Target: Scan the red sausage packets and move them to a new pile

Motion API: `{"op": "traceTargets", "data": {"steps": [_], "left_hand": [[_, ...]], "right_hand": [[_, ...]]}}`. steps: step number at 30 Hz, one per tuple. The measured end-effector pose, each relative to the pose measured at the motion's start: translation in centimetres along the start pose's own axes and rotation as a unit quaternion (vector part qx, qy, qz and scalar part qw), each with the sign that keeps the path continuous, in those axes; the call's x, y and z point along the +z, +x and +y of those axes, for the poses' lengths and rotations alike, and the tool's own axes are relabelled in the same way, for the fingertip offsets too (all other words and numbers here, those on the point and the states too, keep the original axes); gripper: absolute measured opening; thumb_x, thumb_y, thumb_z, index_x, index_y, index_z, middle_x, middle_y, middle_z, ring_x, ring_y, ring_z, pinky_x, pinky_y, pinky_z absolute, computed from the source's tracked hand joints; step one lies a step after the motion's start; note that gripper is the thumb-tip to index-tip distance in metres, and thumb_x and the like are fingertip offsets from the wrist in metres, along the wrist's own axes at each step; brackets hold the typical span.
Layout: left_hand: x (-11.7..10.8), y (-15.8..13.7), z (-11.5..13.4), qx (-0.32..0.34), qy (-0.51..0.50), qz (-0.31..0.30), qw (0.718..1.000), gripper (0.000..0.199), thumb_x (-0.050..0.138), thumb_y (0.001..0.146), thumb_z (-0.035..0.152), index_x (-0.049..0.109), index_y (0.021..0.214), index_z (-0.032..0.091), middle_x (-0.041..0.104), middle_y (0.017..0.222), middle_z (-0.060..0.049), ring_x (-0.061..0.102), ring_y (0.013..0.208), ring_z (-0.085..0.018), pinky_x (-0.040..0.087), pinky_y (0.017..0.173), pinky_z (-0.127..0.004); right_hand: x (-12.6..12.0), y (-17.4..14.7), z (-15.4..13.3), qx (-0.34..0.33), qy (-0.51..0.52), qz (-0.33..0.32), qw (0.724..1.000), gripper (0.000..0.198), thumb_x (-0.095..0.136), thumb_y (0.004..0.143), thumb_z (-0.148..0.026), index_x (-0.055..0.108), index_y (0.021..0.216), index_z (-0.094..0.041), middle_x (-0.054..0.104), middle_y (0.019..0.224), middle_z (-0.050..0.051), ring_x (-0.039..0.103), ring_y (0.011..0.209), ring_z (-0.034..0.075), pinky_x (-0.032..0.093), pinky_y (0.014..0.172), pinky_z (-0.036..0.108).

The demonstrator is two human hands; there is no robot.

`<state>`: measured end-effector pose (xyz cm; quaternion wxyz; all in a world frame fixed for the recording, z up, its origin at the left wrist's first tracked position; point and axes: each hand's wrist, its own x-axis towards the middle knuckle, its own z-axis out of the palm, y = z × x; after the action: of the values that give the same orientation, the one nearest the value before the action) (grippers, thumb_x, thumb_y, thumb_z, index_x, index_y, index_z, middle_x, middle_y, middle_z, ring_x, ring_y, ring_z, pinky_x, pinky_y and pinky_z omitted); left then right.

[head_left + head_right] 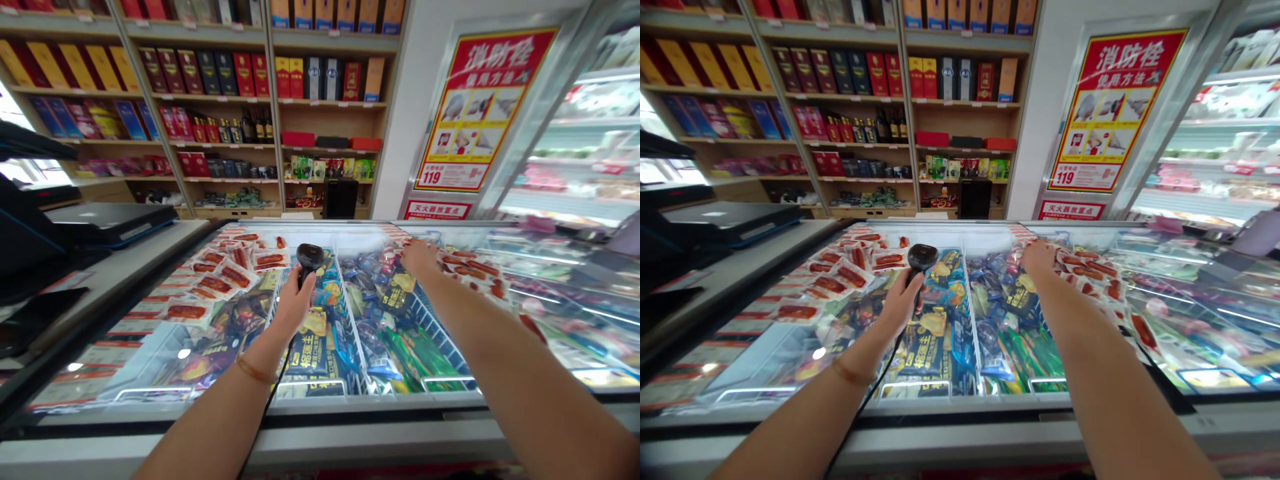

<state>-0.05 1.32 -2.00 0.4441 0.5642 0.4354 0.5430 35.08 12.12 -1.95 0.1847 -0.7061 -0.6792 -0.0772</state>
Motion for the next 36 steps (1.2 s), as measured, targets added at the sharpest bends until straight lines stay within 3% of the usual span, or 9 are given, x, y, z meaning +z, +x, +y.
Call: {"op": "traceTargets", "data": {"steps": [1,5,10,12,15,19,21,28,36], "left_hand": [[0.0,0.1,-0.1,-0.007,-0.005,0.003,1.0,0.037,0.056,0.081,0.051,0.051,0.103,0.021,0.055,0.066,0.004,0.044,0.038,-0.007,0.036,0.036,-0.02],[0.1,0.4,-0.5,-0.025,-0.001,0.003,1.0,0.036,0.055,0.081,0.051,0.051,0.102,0.021,0.055,0.066,0.004,0.044,0.037,-0.008,0.034,0.034,-0.02],[0.1,0.4,-1.0,-0.016,0.015,-0.015,1.0,0.037,0.055,0.082,0.052,0.051,0.102,0.021,0.055,0.067,0.004,0.045,0.038,-0.007,0.036,0.035,-0.02],[0.1,0.3,-0.9,-0.014,0.012,-0.026,0.999,0.037,0.055,0.082,0.052,0.051,0.102,0.021,0.055,0.068,0.004,0.045,0.039,-0.007,0.036,0.035,-0.02],[0.3,0.1,-0.7,-0.021,0.007,-0.033,0.999,0.038,0.056,0.081,0.052,0.05,0.101,0.021,0.055,0.067,0.004,0.044,0.038,-0.007,0.036,0.035,-0.02],[0.6,-0.1,-0.4,-0.034,0.008,-0.052,0.998,0.038,0.057,0.079,0.053,0.051,0.098,0.02,0.055,0.065,0.004,0.044,0.037,-0.007,0.035,0.035,-0.02],[0.7,-0.2,-0.3,-0.038,0.006,-0.065,0.997,0.039,0.058,0.078,0.054,0.051,0.096,0.02,0.056,0.066,0.004,0.045,0.037,-0.006,0.034,0.034,-0.019],[0.8,-0.7,0.1,-0.029,-0.039,-0.152,0.987,0.044,0.063,0.074,0.057,0.05,0.09,0.018,0.058,0.067,0.003,0.045,0.037,-0.006,0.034,0.033,-0.019],[1.0,-1.0,0.4,-0.05,-0.069,-0.165,0.983,0.046,0.064,0.073,0.058,0.049,0.092,0.018,0.057,0.066,0.004,0.046,0.037,-0.006,0.033,0.033,-0.019]], "right_hand": [[0.0,-0.1,-1.2,0.029,-0.076,0.011,0.997,0.03,0.052,0.084,-0.029,0.068,0.106,-0.016,0.063,0.111,0.023,0.048,0.119,0.039,0.028,0.099,0.06],[0.2,-0.9,-6.7,0.008,-0.092,0.006,0.996,0.024,0.055,0.083,-0.032,0.069,0.09,-0.013,0.069,0.098,0.017,0.06,0.1,0.03,0.029,0.1,0.05],[0.9,-3.0,-11.0,-0.062,0.064,0.042,0.995,0.025,0.055,0.085,-0.039,0.066,0.094,-0.019,0.069,0.1,0.009,0.064,0.09,0.023,0.043,0.085,0.037],[1.4,-3.9,-11.0,-0.067,0.138,0.106,0.982,0.031,0.051,0.088,-0.041,0.062,0.106,-0.019,0.066,0.11,0.01,0.063,0.095,0.023,0.044,0.086,0.035],[2.3,-4.9,-9.8,-0.011,0.13,0.148,0.98,0.038,0.047,0.091,-0.04,0.058,0.119,-0.016,0.061,0.122,0.015,0.055,0.115,0.028,0.04,0.096,0.041],[3.1,-5.2,-8.1,0.069,0.064,0.005,0.996,0.043,0.046,0.09,-0.046,0.062,0.114,-0.015,0.061,0.121,0.02,0.053,0.116,0.037,0.04,0.094,0.05],[3.3,-5.2,-7.8,0.078,0.058,-0.023,0.995,0.041,0.05,0.088,-0.045,0.063,0.111,-0.014,0.062,0.117,0.02,0.055,0.112,0.037,0.042,0.091,0.05],[3.7,-4.9,-7.9,-0.044,0.196,0.123,0.972,0.032,0.054,0.082,-0.017,0.058,0.113,-0.016,0.061,0.111,0.012,0.055,0.107,0.025,0.042,0.096,0.038],[3.1,-5.2,-8.6,-0.088,0.258,0.221,0.937,0.031,0.053,0.083,-0.017,0.058,0.113,-0.016,0.06,0.109,0.013,0.054,0.108,0.026,0.041,0.098,0.043]]}}
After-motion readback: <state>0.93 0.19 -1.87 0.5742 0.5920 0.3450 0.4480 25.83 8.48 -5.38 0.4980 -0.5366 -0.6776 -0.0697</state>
